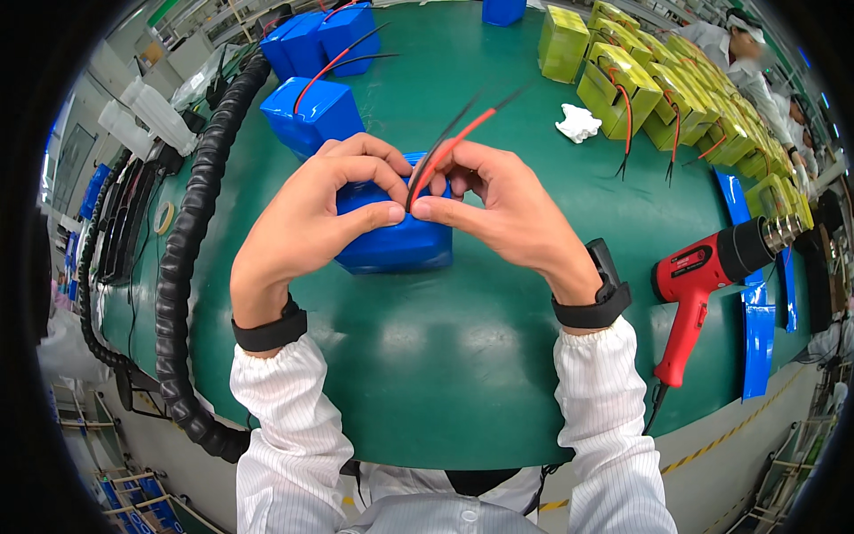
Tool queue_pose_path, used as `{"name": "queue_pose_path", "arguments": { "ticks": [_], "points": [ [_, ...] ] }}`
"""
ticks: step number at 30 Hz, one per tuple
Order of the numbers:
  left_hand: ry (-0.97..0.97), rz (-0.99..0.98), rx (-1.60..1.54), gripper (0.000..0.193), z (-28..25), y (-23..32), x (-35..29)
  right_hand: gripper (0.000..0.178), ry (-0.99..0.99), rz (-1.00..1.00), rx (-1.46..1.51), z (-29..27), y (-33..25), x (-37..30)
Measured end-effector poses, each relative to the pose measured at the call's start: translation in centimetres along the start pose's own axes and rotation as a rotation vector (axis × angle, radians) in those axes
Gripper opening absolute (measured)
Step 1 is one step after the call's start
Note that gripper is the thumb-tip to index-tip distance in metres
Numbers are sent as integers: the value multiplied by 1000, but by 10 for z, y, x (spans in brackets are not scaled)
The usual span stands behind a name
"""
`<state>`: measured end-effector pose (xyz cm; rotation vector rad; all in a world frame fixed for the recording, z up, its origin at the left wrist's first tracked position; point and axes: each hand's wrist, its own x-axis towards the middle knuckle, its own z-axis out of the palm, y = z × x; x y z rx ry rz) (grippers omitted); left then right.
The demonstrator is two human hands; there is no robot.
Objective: The worker is applying heat to blue shrink-wrapped battery packs using a heat gun and organizing them on an assembly line.
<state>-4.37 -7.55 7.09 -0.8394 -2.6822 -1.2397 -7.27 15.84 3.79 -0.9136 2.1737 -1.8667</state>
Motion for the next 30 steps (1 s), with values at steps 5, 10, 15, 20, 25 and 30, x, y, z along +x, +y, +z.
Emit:
{"name": "queue_pose_path", "arguments": {
  "ticks": [5, 10, 15, 20, 25, 30],
  "points": [
    [-53, -74, 44, 13, -6, 5, 1, 27, -10, -41, 32, 1, -2, 3],
    [-44, -92, 100, 14, -2, 14, -5, 25, -11, -58, 38, -2, 2, 0],
    [-95, -125, 170, 29, -16, 27, -24, 22, 10, -37, 16, -1, 1, 1],
    [-88, -142, 212, 31, -29, 40, -40, 15, 9, 35, 169, 14, 9, 4],
    [-113, -211, 131, 33, -37, 40, -48, 13, 67, -5, 184, 26, 12, 5],
    [-59, -327, 130, 47, -30, 42, -34, 13, 120, -27, 31, 26, 11, 4]
  ]
}}
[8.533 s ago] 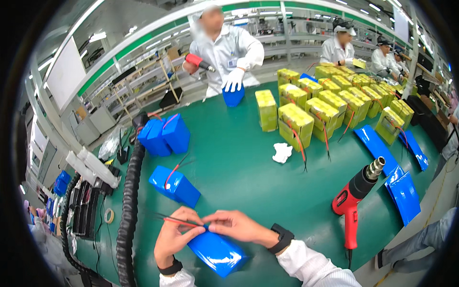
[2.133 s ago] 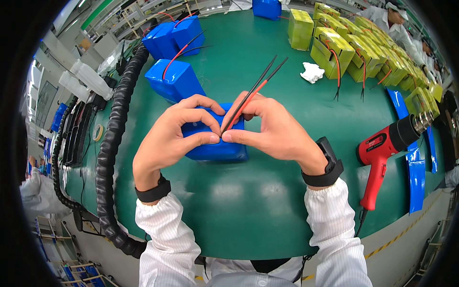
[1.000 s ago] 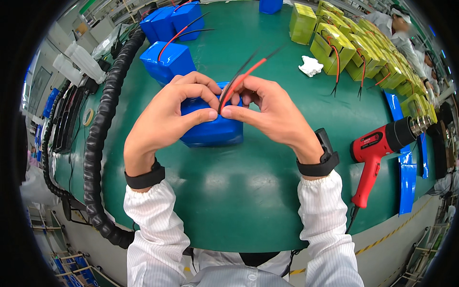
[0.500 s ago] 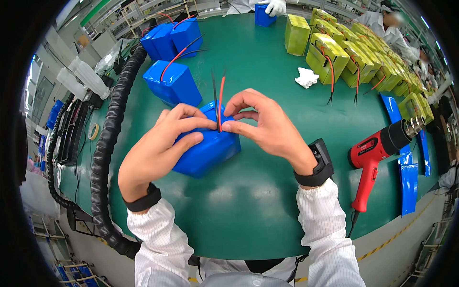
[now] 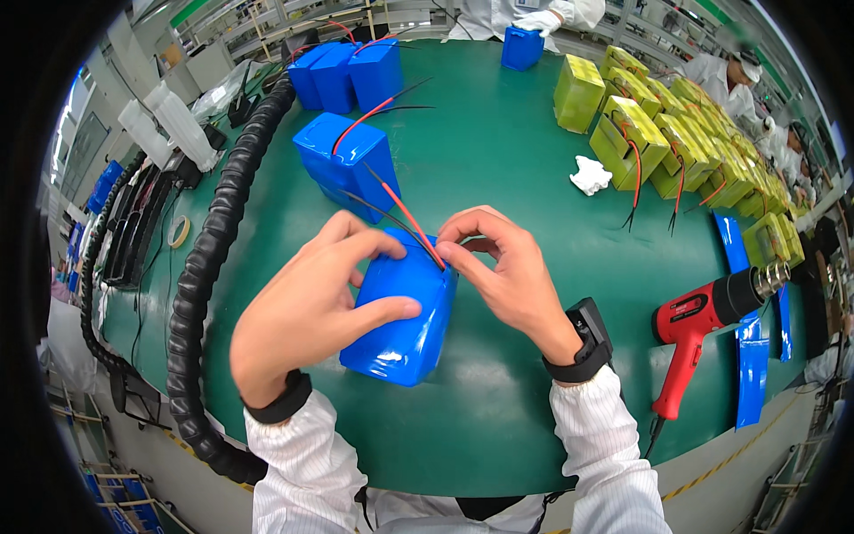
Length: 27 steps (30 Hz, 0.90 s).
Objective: The worker is applying heat to blue shrink-wrapped battery packs using a heat gun and organizing them on an assembly line.
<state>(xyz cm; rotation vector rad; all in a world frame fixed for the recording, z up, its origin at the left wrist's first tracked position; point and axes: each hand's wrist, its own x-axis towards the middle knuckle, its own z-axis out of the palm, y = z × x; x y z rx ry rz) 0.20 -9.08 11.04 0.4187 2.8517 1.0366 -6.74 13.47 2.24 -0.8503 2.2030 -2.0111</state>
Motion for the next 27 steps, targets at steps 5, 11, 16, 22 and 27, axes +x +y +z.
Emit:
{"name": "queue_pose_path", "arguments": {
  "ticks": [5, 11, 16, 22, 27],
  "points": [
    [-15, 15, -88, 71, 15, -20, 16, 14, 13, 77, -19, 2, -13, -3],
    [-94, 30, -76, 78, 23, -19, 26, 16, -142, 95, 60, -16, -20, -3],
    [-164, -9, -86, 68, 25, -21, 30, 18, -154, 65, 39, -18, -21, -4],
    [-139, 12, -105, 58, 28, -23, 30, 9, -142, -10, -94, -13, -22, -4],
    [-138, 51, -115, 57, 28, -26, 30, 11, -88, -175, -183, -6, -24, -3]
  ]
}}
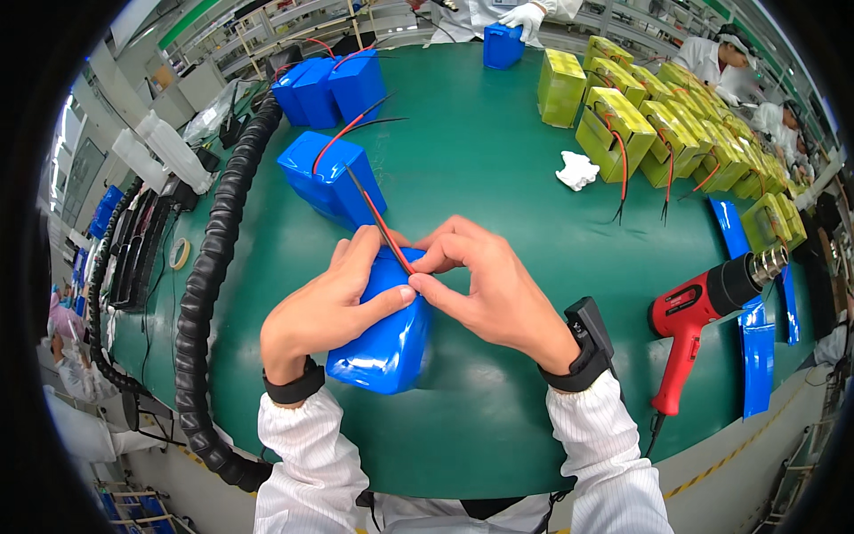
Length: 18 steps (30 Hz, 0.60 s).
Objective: The worker is applying heat to blue shrink-wrapped battery packs using a heat gun and organizing them on an assembly line.
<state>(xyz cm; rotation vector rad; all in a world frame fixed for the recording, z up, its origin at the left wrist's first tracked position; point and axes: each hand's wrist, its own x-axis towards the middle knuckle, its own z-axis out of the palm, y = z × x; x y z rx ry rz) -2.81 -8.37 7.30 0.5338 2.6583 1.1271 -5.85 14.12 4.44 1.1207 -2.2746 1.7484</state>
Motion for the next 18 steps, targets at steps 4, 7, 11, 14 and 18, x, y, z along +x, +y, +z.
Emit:
{"name": "queue_pose_path", "arguments": {
  "ticks": [4, 7, 11, 14, 18],
  "points": [
    [30, 35, -20, 63, 0, -3, 0, 9, 36, 4, -27, 1, -4, 0],
    [-9, 77, 58, 69, -2, -1, -4, 11, 30, -34, -84, 2, -5, -2],
    [-19, 78, -20, 74, 0, -8, -4, 13, 36, -40, -52, 2, -3, -2],
    [-26, 65, -16, 74, -2, -3, -8, 13, 39, -32, -41, 2, -4, -2],
    [-21, 52, -7, 72, 0, -4, -6, 14, 34, 4, -32, 1, -2, -2]
  ]
}}
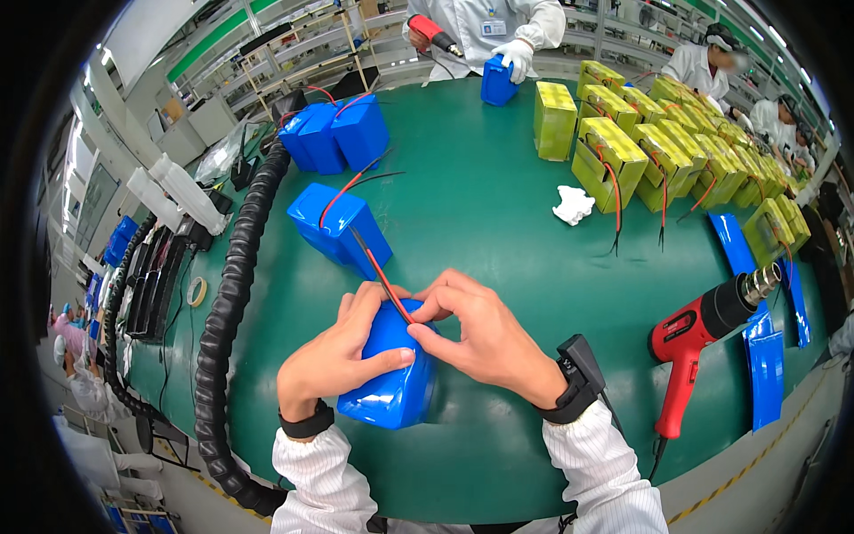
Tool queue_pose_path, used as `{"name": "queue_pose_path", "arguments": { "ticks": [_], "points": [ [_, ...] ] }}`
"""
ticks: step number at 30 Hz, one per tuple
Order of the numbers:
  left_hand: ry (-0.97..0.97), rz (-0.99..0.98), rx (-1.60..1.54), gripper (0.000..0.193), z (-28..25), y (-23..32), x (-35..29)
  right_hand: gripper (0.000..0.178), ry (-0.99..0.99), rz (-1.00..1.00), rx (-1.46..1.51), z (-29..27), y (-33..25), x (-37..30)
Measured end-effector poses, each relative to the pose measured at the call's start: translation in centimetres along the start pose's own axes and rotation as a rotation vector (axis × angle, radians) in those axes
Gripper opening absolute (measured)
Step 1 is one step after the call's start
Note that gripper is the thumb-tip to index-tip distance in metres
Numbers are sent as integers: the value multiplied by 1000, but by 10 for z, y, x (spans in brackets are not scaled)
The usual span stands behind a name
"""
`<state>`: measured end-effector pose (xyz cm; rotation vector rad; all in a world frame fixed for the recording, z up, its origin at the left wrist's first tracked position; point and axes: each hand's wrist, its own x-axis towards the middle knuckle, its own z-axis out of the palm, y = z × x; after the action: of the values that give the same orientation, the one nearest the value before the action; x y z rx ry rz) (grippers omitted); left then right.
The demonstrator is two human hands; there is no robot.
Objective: The worker is applying heat to blue shrink-wrapped battery packs using a heat gun and organizing them on an assembly line.
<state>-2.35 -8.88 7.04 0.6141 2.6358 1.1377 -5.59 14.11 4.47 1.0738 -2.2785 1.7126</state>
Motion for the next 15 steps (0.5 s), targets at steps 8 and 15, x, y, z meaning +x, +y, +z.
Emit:
{"name": "queue_pose_path", "arguments": {
  "ticks": [8, 15],
  "points": [
    [11, -16, 16, 65, -1, 8, -1, 11, -9, -24, -14, 0, -4, 4],
    [18, -17, 5, 59, 2, 9, 3, 11, -12, 5, -18, -1, -2, 2]
  ]
}}
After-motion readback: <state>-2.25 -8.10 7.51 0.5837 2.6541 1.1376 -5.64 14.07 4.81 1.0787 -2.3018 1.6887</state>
